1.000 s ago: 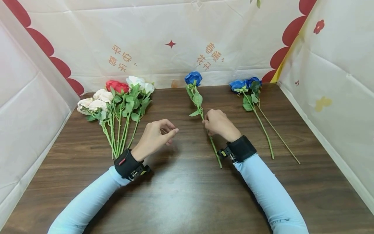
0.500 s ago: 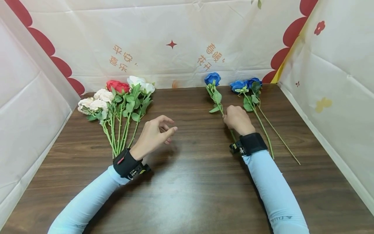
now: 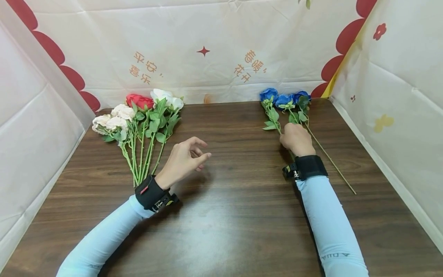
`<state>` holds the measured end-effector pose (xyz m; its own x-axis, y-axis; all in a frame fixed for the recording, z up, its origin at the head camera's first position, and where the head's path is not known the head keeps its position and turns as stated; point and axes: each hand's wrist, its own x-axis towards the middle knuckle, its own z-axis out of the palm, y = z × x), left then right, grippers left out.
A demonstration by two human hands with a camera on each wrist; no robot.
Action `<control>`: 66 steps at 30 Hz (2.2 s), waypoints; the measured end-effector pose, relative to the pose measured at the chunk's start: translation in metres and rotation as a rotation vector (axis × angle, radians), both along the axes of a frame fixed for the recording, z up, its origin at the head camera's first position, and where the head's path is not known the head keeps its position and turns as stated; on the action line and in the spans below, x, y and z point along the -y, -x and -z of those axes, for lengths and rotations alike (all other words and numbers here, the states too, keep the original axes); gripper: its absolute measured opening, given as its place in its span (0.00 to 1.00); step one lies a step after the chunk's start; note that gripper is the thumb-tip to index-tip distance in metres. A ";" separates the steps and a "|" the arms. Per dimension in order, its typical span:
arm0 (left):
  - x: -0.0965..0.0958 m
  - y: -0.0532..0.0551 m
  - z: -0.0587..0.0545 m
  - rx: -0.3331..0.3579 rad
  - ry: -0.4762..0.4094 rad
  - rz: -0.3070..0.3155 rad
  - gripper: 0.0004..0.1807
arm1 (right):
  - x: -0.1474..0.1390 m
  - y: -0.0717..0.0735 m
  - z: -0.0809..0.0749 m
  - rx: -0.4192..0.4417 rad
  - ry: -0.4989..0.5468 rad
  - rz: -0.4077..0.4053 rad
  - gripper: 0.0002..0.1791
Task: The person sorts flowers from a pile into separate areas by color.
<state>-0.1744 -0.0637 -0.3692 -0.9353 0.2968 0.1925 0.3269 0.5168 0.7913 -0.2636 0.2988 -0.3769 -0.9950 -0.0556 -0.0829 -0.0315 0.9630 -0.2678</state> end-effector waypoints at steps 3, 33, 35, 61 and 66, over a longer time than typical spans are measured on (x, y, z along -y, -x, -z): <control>-0.001 0.000 0.000 -0.004 0.007 -0.004 0.16 | -0.003 0.000 0.001 -0.004 0.014 0.020 0.19; -0.001 -0.001 0.003 -0.053 0.076 0.011 0.15 | -0.013 0.000 0.000 0.060 0.045 0.036 0.17; -0.001 -0.002 0.003 -0.052 0.077 0.009 0.15 | -0.013 -0.001 0.000 0.039 0.044 0.038 0.17; 0.002 0.004 0.003 -0.114 0.159 -0.045 0.11 | 0.109 -0.036 -0.037 0.061 0.251 -0.261 0.11; 0.004 0.008 0.001 -0.128 0.175 -0.062 0.12 | 0.131 -0.045 -0.038 0.018 0.197 -0.364 0.05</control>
